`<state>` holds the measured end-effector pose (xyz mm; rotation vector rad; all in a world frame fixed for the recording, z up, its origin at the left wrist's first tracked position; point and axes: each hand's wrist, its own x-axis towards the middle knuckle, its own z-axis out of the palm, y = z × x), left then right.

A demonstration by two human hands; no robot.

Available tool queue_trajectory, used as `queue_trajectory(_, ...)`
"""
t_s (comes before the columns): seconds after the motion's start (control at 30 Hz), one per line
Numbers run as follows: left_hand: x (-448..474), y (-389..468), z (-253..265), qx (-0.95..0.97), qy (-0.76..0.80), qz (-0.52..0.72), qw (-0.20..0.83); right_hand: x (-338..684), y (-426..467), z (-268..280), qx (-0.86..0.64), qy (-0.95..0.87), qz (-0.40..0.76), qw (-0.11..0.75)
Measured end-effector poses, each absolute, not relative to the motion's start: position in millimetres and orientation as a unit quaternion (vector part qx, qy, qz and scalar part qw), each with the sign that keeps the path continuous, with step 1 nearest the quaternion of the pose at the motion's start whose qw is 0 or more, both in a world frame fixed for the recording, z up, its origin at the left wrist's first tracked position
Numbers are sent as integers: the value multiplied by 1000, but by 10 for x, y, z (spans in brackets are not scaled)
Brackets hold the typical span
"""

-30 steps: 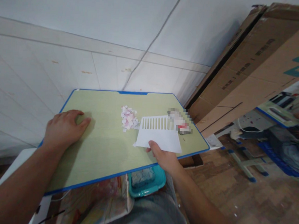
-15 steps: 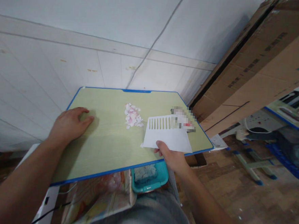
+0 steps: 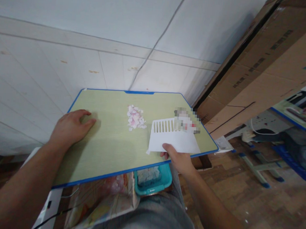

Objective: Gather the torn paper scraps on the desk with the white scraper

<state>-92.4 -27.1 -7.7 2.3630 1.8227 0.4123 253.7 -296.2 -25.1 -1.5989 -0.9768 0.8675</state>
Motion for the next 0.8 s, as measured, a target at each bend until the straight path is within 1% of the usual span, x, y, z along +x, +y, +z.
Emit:
queue_trajectory(0.3,-905,-313,-44,784,601,140,67,2524,-2953,-227,-655,-356,391,540)
queue_trajectory(0.4,-896,-320,-39,784,601,142,66,2528,-2957,-201,-665,-354,386,532)
queue_trajectory(0.53,-896,-318,-53,786,596,152,61,2526,-2964,-170,-658,-368,411,513)
queue_trajectory(0.8,-933,-271,-119,789,590,163,57,2533,-2985,-161,-650,-366,414,521)
